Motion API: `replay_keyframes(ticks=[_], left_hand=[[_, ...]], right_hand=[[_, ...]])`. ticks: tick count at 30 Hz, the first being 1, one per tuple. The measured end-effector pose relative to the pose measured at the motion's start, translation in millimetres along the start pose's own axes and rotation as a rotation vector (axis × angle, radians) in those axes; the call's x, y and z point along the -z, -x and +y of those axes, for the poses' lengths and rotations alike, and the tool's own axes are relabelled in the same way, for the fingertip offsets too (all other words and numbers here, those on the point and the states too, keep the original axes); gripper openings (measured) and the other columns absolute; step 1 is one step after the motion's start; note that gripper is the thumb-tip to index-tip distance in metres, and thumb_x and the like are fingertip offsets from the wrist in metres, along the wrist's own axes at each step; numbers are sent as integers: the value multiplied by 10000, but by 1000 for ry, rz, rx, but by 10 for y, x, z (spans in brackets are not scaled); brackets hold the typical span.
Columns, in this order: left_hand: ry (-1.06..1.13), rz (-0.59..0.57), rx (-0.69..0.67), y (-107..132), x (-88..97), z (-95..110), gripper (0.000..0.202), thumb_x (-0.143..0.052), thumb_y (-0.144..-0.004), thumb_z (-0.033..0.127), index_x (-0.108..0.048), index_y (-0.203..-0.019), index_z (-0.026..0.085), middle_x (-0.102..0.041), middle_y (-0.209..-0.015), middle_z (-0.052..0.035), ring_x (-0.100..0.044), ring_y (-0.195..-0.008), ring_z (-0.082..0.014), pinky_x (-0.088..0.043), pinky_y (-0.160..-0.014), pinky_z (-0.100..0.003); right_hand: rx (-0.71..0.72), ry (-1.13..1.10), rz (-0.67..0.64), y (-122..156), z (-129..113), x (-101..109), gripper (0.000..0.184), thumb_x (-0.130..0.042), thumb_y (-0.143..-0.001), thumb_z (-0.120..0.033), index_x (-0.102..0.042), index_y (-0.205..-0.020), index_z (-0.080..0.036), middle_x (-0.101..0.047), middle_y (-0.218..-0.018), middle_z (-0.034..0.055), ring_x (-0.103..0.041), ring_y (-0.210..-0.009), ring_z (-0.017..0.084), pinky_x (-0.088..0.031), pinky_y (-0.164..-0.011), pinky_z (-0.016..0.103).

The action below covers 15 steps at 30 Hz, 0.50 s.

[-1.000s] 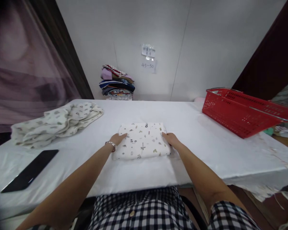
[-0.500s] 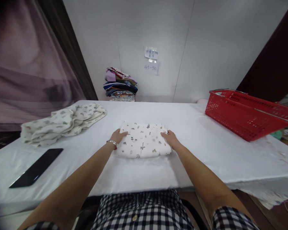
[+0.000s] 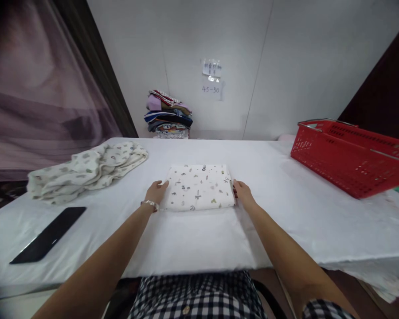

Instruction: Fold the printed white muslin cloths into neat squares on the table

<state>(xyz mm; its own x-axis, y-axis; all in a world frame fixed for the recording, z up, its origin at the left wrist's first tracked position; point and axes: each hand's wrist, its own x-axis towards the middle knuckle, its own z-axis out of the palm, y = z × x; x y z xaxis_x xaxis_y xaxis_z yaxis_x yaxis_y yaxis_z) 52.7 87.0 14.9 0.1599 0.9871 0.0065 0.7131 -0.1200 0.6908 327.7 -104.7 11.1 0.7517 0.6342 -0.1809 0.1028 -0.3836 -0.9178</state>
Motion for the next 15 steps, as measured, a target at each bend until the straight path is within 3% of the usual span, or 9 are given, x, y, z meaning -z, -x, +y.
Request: replay_keyframes(ticks=[3,7,11,15], left_hand=[[45,-34,23,247,57,-112,541,-494,-746,526,-508,-1145,161,-642,-1023,-88,-617,-855,-201,-469,-755,-305],[62,-35,2,509,130,-178,541,-545,-693,526,-511,-1114,188,-635,-931,-47,-603,-759,-177,-465,-706,-292],[103,-11,-5,619,146,-238,482,-561,-669,496,-548,-1053,204,-625,-820,-17,-590,-722,-171,-465,-684,-286],[186,3,-88,650,107,-320,544,-574,-646,469,-508,-1123,215,-617,-835,-3,-576,-710,-162,-469,-695,-288]], right_hand=[[94,-6,25,276,175,94,379,-460,-773,-509,-595,-893,-176,-644,-859,61,-579,-717,173,-457,-618,276],[254,162,54,505,342,88,341,-529,-733,-506,-599,-861,-198,-627,-773,18,-554,-704,168,-427,-665,283],[238,170,33,507,389,58,298,-550,-712,-448,-613,-859,-196,-627,-786,23,-554,-721,175,-425,-669,282],[284,221,7,447,409,70,244,-548,-699,-366,-622,-856,-196,-623,-853,31,-548,-758,176,-421,-712,281]])
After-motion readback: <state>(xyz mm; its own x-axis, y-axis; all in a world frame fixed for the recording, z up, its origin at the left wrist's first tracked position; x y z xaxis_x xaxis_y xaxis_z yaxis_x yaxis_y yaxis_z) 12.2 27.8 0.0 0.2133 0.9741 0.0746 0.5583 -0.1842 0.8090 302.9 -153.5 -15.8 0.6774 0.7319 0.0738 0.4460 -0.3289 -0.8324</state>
